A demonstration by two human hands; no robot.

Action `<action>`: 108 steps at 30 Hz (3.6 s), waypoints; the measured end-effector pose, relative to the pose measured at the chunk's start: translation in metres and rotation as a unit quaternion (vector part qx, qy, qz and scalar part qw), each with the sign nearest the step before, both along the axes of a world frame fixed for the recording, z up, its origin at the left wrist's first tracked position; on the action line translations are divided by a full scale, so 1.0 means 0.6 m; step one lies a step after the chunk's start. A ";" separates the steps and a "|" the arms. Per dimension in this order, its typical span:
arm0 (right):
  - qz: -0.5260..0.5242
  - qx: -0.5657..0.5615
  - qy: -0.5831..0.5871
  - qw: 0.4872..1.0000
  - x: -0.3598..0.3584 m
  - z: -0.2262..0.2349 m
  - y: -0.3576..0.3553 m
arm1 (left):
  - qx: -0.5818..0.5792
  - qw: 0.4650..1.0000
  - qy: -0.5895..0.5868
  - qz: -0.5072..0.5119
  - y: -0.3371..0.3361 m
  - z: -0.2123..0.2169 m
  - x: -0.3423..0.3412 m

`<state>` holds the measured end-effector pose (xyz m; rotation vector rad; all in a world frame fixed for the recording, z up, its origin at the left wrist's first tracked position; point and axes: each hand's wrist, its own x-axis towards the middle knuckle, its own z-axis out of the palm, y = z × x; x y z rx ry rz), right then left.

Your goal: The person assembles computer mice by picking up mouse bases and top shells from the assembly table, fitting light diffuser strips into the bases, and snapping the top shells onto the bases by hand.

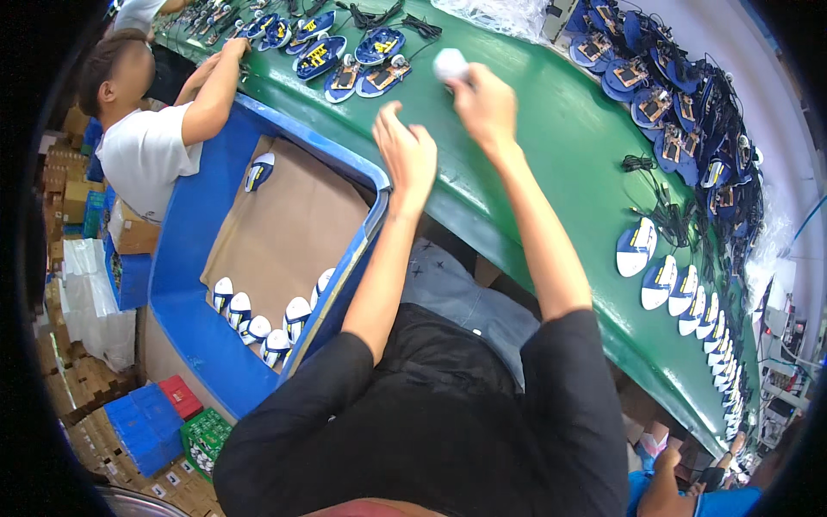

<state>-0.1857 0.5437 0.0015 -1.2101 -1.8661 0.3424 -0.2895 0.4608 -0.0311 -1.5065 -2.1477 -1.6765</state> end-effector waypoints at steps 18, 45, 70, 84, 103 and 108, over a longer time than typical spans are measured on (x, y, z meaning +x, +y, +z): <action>-0.249 -0.105 0.002 0.963 0.267 0.017 -0.232 | -0.142 0.979 0.147 0.013 0.017 0.021 0.037; 0.040 -0.187 0.250 0.949 0.169 -0.061 -0.206 | -0.137 0.629 -0.643 -0.415 -0.070 0.005 0.074; 0.020 -0.176 0.170 0.970 0.129 -0.017 -0.279 | -0.012 0.650 -0.632 -0.423 -0.095 -0.023 0.099; -0.274 0.018 -0.213 0.938 0.372 -0.049 -0.202 | -0.048 0.622 -0.671 -0.401 -0.112 -0.019 0.102; -0.160 -0.014 -0.128 0.979 0.251 -0.096 -0.220 | -0.101 0.622 -0.639 -0.441 -0.110 -0.023 0.099; -0.131 -0.114 0.080 0.982 0.265 -0.077 -0.220 | -0.072 0.621 -0.647 -0.437 -0.109 -0.027 0.102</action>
